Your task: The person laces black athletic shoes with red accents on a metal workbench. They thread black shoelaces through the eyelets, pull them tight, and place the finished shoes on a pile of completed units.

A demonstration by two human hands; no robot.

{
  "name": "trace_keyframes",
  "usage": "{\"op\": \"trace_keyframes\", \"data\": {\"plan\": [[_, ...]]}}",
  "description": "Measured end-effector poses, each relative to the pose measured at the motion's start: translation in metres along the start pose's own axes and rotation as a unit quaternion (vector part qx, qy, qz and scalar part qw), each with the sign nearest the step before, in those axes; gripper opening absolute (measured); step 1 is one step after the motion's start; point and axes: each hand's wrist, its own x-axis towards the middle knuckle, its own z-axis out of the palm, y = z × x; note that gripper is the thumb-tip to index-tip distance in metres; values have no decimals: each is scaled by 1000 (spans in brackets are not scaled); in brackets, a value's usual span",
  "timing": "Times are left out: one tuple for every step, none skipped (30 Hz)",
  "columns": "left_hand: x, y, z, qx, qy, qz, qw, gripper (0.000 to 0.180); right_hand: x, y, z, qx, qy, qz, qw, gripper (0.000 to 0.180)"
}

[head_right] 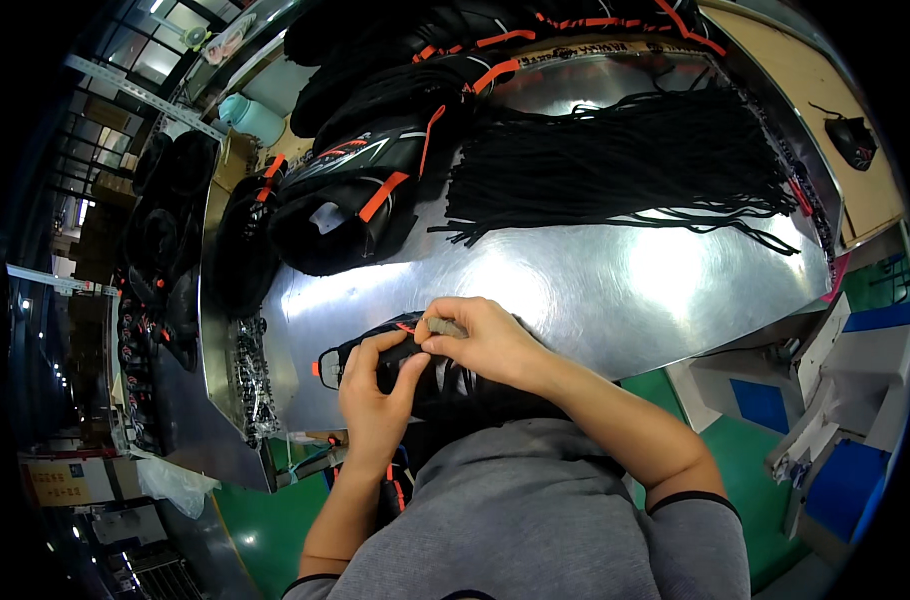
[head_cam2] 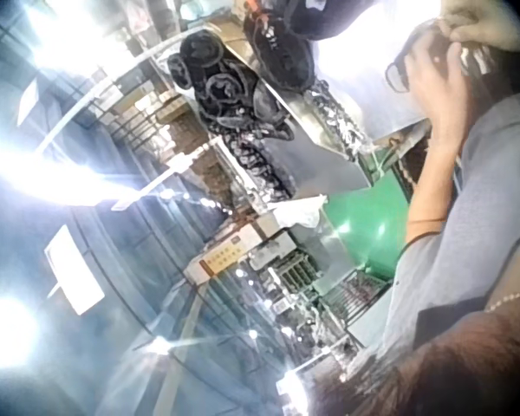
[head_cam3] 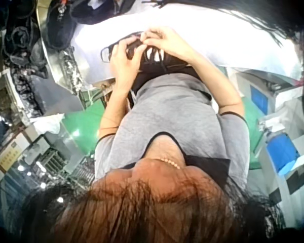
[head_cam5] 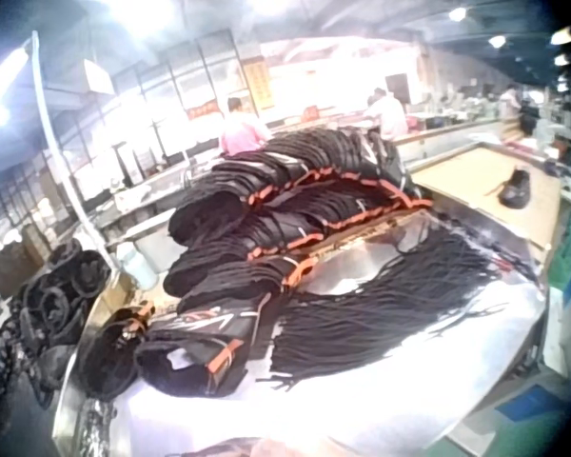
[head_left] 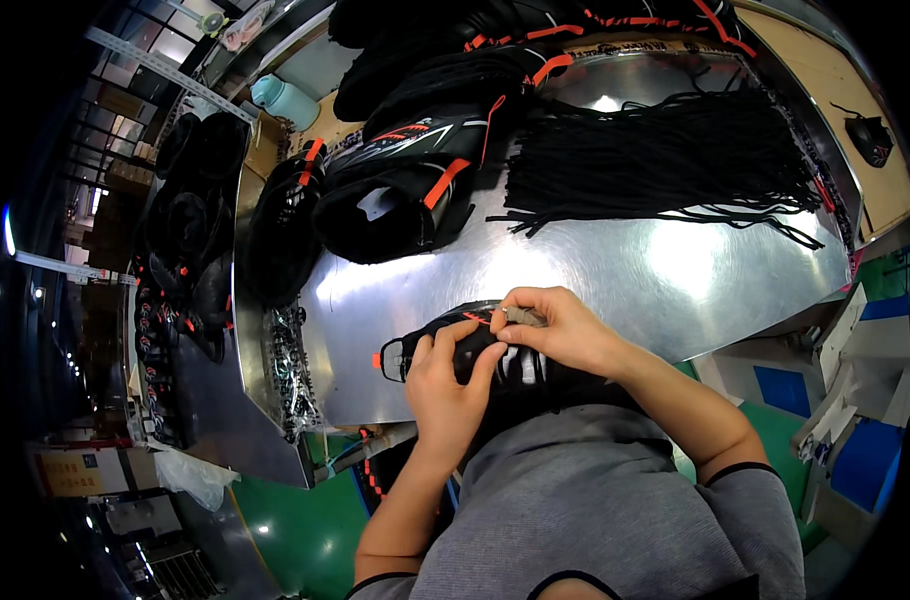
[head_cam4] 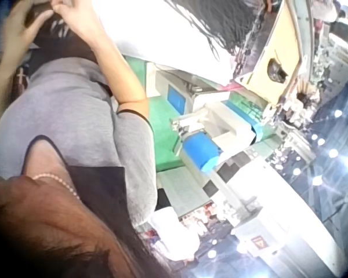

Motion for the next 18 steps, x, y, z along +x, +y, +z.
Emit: {"op": "trace_keyframes", "data": {"plan": [[-1,-4,5,22,18,5,1000,32,-1,4,1,5,-2,-28,1000,14],[-1,-7,8,44,37,11,998,31,-1,4,0,-26,24,-60,998,15],[-2,-9,11,30,52,19,998,31,-4,5,1,-58,48,-89,993,17],[-2,-10,12,28,54,27,998,32,-9,2,1,-83,63,-94,990,18],[-2,-10,12,25,56,35,997,34,-14,-2,0,-109,78,-99,986,19],[-3,-9,11,23,58,44,997,35,-26,-15,-2,-127,85,-80,985,20],[-2,-9,11,24,58,48,997,36,-35,-23,-5,-145,95,-64,983,20],[-2,-8,11,25,57,52,997,37,-40,-22,-5,-185,91,-66,976,20],[-1,-7,11,26,55,58,996,38,-46,-22,-4,-224,90,-68,968,20],[0,-7,11,29,56,62,996,38,-50,-21,-3,-262,89,-71,958,21],[0,-6,11,33,56,65,996,39,-51,-20,-2,-290,89,-74,950,21],[0,-6,11,37,59,68,995,39,-49,-19,-2,-307,86,-87,944,21],[0,-5,11,37,59,67,995,40,-47,-16,-2,-324,83,-100,937,22],[-1,-5,12,36,60,67,995,40,-46,-15,-3,-341,79,-113,930,22],[-1,-6,12,36,60,65,995,40,-44,-16,-2,-353,78,-113,925,23],[-1,-7,12,36,61,67,995,40,-42,-17,-2,-365,77,-112,921,23],[-1,-7,13,35,62,69,995,40,-40,-18,-1,-377,76,-112,916,24],[0,-7,13,35,64,70,995,41,-38,-19,0,-385,75,-109,914,24]]}}
